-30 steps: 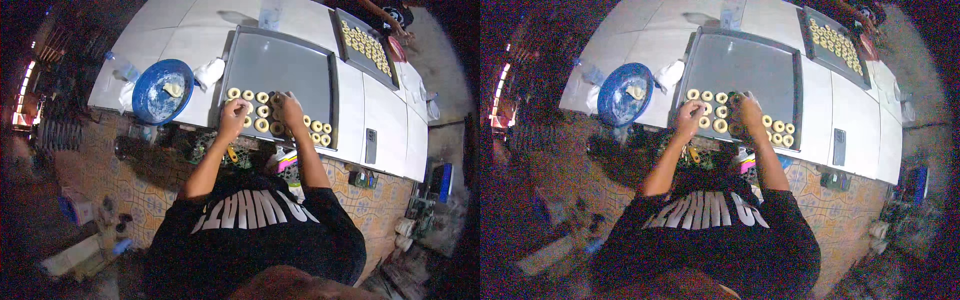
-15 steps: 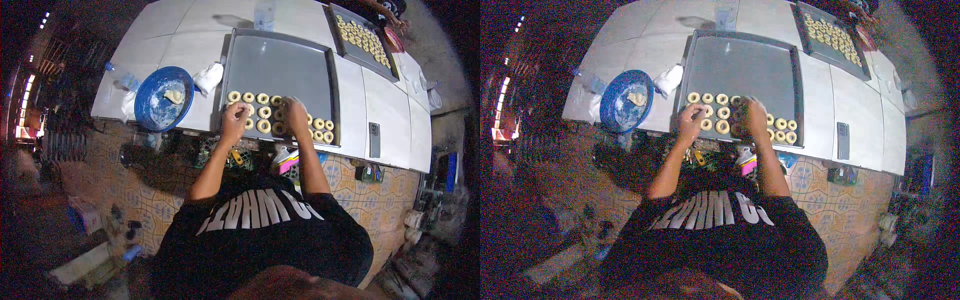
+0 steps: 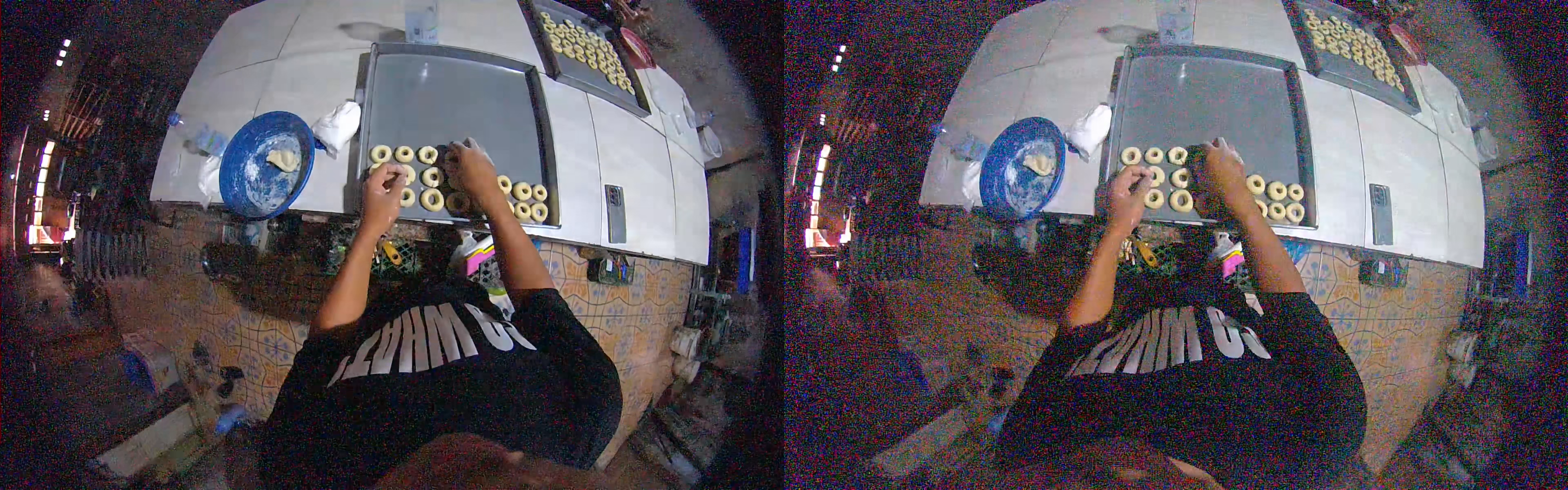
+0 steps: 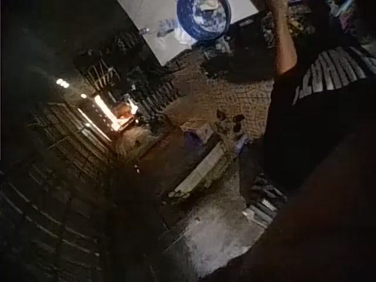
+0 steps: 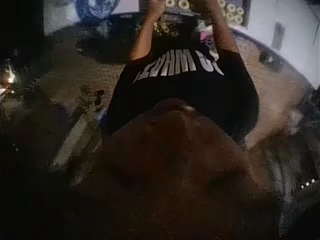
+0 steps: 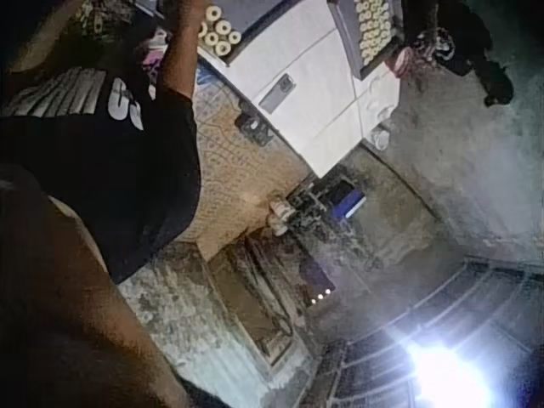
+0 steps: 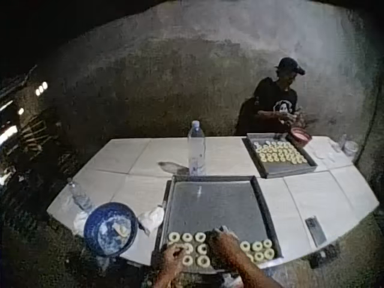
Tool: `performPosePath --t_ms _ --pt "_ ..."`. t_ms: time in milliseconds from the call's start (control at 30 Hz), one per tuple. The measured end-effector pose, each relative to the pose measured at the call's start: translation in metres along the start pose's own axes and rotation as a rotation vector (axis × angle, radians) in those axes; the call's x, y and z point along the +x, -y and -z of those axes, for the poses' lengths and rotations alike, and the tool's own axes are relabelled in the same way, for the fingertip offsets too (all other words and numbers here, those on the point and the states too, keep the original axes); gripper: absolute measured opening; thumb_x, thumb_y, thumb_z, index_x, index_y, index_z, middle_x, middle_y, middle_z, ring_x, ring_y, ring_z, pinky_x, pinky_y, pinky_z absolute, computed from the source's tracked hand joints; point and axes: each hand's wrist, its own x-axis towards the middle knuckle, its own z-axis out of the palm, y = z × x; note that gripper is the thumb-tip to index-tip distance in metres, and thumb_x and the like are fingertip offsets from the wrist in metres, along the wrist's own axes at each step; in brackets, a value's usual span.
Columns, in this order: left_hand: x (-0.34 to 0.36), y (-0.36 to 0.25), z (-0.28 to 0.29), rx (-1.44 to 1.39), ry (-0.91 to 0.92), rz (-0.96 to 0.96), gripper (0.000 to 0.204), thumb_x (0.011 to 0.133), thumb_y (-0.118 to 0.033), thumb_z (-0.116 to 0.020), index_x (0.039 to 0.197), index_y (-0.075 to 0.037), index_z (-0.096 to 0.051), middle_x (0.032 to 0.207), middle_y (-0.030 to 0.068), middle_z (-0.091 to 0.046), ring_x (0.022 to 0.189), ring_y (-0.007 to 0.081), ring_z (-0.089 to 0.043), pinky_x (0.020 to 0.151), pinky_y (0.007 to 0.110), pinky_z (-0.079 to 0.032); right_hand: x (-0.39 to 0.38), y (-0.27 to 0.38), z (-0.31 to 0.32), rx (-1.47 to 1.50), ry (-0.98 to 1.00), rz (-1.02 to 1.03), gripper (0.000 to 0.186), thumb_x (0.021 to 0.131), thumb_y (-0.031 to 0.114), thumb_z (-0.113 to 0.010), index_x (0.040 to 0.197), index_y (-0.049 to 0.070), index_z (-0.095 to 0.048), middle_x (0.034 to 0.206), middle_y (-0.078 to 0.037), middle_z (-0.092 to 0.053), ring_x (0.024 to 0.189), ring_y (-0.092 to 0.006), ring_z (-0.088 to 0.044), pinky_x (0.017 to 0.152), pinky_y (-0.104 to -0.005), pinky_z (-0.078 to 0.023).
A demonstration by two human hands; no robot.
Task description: The person rubs flour onto their hands, shapes pieces of dough into rings by hand, and places them onto a metal baking tray.
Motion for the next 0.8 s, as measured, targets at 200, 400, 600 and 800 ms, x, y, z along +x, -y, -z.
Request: performPosePath --t_ms 200,400,600,800 --pt "0.0 0.001 -0.001 -0.003 -0.031 -0.008 0.009 0.097 -0.004 -0.068 0.105 -0.002 -0.065 0.1 0.0076 -0.071 0.093 0.0167 -0.07 0.084 0.033 -0.054 0.0 -0.015 -0.012 0.035 -0.025 0.041 0.032 0.089 0.026 -0.076 0.113 0.007 -0.067 0.111 -0.022 -0.067 0.102 -0.0444 -0.067 0.085 -0.054 -0.056" --pt "0.001 0.001 0.002 0.014 0.029 0.069 0.011 0.1 -0.012 -0.07 0.105 -0.003 -0.068 0.105 0.0078 -0.072 0.102 0.0192 -0.069 0.096 0.036 -0.053 0.001 -0.016 -0.013 0.096 -0.061 0.108 0.029 0.09 0.016 -0.07 0.117 0.005 -0.069 0.11 -0.025 -0.067 0.1 -0.0464 -0.067 0.085 -0.0538 -0.055" --pt "0.0 0.0 0.001 0.015 0.011 0.045 0.012 0.1 -0.011 -0.069 0.108 -0.001 -0.068 0.107 0.009 -0.073 0.103 0.0193 -0.069 0.095 0.036 -0.053 0.006 -0.006 -0.001 0.03 0.089 0.02 0.039 0.084 0.014 -0.073 0.123 0.012 -0.069 0.114 -0.022 -0.066 0.104 -0.0455 -0.065 0.09 -0.0538 -0.055" --pt "-0.001 -0.007 0.0 -0.011 -0.001 0.065 0.01 0.1 -0.009 -0.067 0.105 -0.002 -0.067 0.099 0.0077 -0.072 0.095 0.0189 -0.07 0.087 0.033 -0.054 0.029 0.006 0.008 0.05 0.178 0.277 0.054 0.082 0.019 -0.077 0.135 0.017 -0.067 0.131 -0.016 -0.066 0.12 -0.0436 -0.061 0.104 -0.0525 -0.051"
